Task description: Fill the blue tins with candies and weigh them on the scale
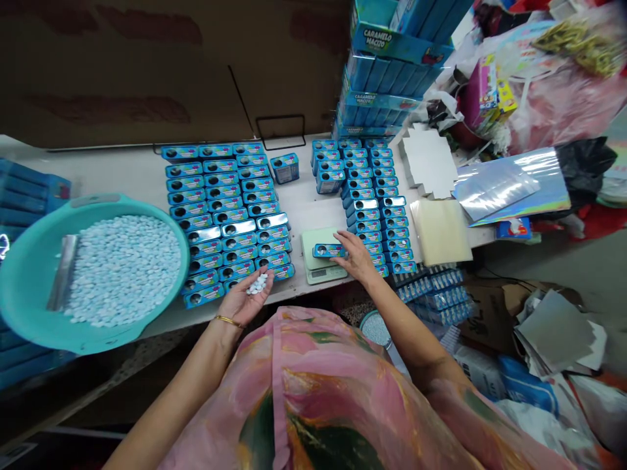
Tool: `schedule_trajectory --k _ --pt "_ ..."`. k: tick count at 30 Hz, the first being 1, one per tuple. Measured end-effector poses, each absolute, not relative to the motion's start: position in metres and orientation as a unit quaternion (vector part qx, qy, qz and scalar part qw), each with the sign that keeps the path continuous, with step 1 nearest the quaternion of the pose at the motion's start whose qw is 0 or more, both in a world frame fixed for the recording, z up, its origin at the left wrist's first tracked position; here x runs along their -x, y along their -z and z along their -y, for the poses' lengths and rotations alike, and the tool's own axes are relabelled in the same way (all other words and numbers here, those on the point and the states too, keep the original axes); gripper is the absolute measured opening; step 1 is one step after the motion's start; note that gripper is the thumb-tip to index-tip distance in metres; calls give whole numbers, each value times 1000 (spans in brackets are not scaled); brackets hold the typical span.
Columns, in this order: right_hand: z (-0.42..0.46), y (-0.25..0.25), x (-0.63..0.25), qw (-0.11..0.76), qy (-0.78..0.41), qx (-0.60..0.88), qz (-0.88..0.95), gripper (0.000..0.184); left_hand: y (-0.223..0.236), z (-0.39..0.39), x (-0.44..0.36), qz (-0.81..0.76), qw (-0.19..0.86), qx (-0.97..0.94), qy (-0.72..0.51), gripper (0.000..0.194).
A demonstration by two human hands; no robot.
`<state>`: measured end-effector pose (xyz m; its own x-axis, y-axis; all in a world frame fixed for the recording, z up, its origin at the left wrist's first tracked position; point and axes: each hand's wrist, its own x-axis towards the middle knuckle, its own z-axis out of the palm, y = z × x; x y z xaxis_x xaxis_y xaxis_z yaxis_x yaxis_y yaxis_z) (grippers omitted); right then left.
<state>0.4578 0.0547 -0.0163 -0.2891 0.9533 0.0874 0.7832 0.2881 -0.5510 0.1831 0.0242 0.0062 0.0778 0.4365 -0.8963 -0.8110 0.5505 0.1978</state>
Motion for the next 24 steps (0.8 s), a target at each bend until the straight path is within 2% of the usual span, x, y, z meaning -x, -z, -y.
schedule_trajectory --k 4,7,13,17,21,24 --pt "-55 24 -456 187 -235 558 774 48 -6 -26 -188 -515 720 167 -435 17" --pt "-51 7 -441 155 -210 557 788 39 -7 -30 -201 -508 736 155 -419 16" --pt "-35 -55 -405 68 -87 494 862 45 -7 -47 -231 -480 763 123 -416 15" --pt "-35 -57 -403 42 -77 495 865 44 -7 -53 -239 -489 762 113 -410 16" --pt "-34 -44 -411 70 -97 522 844 45 -6 -51 -237 -478 774 101 -403 15" --pt "-41 -31 -418 154 -141 551 808 39 -7 -48 -231 -475 776 92 -405 14"
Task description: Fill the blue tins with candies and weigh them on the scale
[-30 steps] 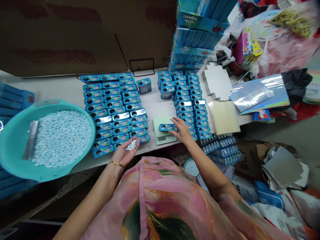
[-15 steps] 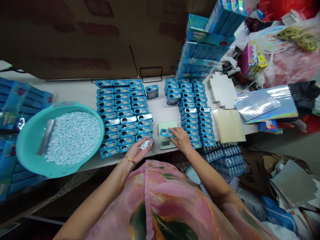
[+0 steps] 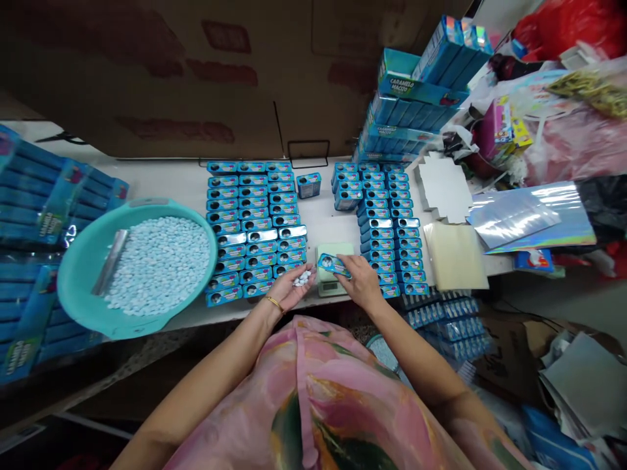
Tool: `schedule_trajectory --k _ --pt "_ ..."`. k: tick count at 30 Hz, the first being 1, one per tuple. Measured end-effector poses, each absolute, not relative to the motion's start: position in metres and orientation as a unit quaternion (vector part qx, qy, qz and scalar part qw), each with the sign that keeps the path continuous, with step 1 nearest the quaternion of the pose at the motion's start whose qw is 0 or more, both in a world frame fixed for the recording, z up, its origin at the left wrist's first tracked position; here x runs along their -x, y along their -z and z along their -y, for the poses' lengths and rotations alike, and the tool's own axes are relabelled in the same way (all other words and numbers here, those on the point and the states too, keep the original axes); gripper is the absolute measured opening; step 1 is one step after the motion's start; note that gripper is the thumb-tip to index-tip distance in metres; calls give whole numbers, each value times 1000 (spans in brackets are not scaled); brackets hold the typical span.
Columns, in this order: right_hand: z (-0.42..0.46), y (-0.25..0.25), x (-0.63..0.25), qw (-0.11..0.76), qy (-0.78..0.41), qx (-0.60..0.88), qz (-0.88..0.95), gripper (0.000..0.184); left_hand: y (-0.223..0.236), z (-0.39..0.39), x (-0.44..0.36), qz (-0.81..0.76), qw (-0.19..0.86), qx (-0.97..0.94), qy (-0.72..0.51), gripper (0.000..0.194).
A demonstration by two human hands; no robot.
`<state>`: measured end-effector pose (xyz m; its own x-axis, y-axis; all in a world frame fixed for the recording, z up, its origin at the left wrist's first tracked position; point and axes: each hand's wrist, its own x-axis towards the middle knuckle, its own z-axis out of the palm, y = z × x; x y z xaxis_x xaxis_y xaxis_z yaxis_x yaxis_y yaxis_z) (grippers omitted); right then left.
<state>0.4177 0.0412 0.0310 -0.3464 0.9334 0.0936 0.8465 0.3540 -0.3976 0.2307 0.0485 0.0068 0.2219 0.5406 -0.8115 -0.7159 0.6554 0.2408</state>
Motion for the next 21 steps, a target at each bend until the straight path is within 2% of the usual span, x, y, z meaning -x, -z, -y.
schedule_trajectory --k 3,6,13,17,21 --pt "-72 -14 -421 237 -180 564 770 35 -9 -45 -217 -487 764 81 -416 15" --pt "-127 3 -414 269 -185 563 760 34 -13 -38 -197 -508 734 91 -441 15" --pt "-252 31 -351 167 -157 590 774 39 -14 -12 -150 -552 658 149 -490 18" --pt "-264 34 -355 149 -106 588 788 38 -9 -1 -133 -561 639 183 -493 18" --pt "-249 30 -400 133 -11 631 764 22 -7 3 -125 -565 630 204 -491 19"
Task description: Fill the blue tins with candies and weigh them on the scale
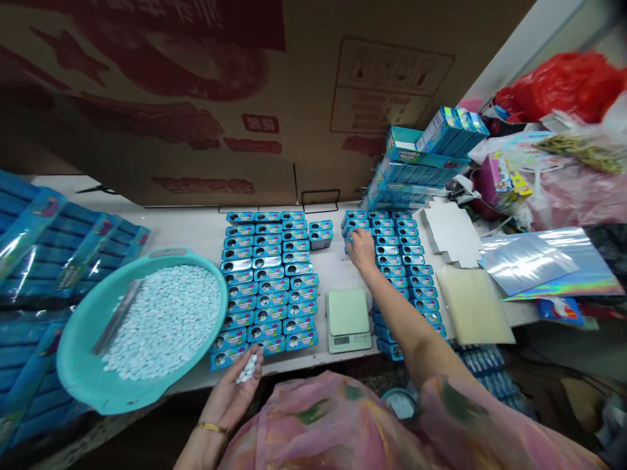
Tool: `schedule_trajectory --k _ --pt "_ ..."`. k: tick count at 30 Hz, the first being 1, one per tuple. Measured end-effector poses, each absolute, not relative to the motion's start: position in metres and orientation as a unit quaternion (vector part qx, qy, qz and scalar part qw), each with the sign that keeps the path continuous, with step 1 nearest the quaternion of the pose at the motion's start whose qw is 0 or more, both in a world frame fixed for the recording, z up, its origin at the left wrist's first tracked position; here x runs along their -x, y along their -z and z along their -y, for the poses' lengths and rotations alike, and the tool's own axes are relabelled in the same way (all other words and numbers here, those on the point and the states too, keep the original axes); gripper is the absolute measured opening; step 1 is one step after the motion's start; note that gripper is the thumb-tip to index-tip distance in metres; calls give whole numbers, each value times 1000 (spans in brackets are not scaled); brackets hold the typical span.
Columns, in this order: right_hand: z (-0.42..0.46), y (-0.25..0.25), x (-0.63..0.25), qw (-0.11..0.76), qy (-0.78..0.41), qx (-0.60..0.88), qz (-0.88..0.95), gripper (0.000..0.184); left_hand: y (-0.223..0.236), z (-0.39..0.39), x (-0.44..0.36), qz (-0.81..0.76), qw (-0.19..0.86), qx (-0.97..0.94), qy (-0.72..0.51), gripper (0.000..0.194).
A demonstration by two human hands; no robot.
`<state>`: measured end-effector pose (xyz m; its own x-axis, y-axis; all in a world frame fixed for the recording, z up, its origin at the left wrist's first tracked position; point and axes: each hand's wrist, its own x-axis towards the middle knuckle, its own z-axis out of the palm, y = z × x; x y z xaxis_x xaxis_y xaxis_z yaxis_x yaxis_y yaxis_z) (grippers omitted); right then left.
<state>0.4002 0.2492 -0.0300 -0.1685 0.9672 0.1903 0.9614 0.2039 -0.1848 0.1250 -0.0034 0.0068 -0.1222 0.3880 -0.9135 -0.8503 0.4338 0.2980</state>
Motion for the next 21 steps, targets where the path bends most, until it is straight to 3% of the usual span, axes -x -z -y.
schedule_trajectory --k 8,15,21 --pt "-235 20 -432 57 5 583 810 24 -13 -11 -136 -561 648 180 -482 17" --pt "-127 -35 -412 -56 -6 472 880 21 -17 -16 -157 -547 691 146 -449 17" --pt "-69 -22 -399 -94 -77 445 887 16 -21 -23 -180 -527 728 118 -422 16"
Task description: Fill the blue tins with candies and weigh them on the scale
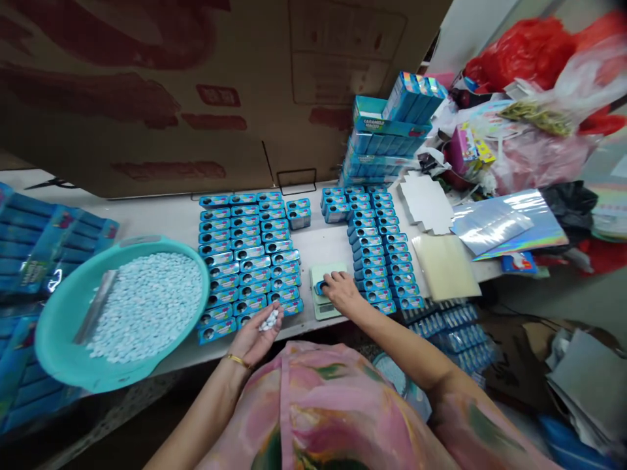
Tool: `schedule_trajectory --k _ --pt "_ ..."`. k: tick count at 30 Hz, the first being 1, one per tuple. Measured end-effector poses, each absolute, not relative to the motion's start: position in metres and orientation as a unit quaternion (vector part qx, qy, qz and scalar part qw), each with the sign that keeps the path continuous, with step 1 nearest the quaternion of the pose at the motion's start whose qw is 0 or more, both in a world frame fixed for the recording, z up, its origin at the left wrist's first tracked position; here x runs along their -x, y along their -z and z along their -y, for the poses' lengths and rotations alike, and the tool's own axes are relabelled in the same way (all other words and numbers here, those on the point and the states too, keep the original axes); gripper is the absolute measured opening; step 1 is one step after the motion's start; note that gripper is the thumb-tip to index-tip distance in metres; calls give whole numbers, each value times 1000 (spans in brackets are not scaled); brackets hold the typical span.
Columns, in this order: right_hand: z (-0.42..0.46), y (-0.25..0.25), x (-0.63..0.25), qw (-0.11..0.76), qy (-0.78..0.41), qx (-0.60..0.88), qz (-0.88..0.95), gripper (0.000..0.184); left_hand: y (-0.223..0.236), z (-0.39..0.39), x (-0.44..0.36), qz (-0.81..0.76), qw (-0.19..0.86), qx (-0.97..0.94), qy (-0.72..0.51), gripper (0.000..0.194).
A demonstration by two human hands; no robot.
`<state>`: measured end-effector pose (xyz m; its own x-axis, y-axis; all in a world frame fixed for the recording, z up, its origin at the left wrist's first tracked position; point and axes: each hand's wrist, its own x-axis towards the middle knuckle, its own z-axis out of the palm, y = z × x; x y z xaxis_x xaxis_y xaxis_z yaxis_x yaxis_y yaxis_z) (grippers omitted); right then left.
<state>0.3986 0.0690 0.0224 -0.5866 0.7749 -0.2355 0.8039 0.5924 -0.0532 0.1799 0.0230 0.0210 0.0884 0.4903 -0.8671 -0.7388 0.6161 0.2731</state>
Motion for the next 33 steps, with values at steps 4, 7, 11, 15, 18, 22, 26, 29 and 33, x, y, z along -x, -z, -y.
schedule_trajectory --k 4,7,11,15,18,22,26,29,33 --pt "-63 -21 -427 -27 118 -500 -857 29 -21 -23 -182 -521 733 116 -423 16" --pt "-62 -21 -457 -119 151 -539 -820 34 -20 -20 -181 -523 726 135 -425 16" --pt "-61 -5 -480 -137 202 -559 -792 41 -20 -18 -180 -534 714 149 -429 18" --pt "-62 18 -480 -148 250 -556 -779 51 -19 -16 -180 -536 705 151 -440 18" --pt "-65 27 -477 -162 275 -548 -773 55 -19 -16 -180 -536 703 152 -442 17" --pt "-69 29 -473 -164 289 -541 -773 57 -20 -15 -180 -538 698 155 -446 17" --pt "-71 28 -467 -160 302 -534 -773 57 -19 -14 -180 -538 697 158 -447 16" --pt "-71 28 -462 -164 312 -528 -773 57 -18 -13 -181 -536 699 162 -444 17" --pt "-70 26 -459 -177 318 -519 -774 53 -18 -12 -182 -528 704 174 -441 18"
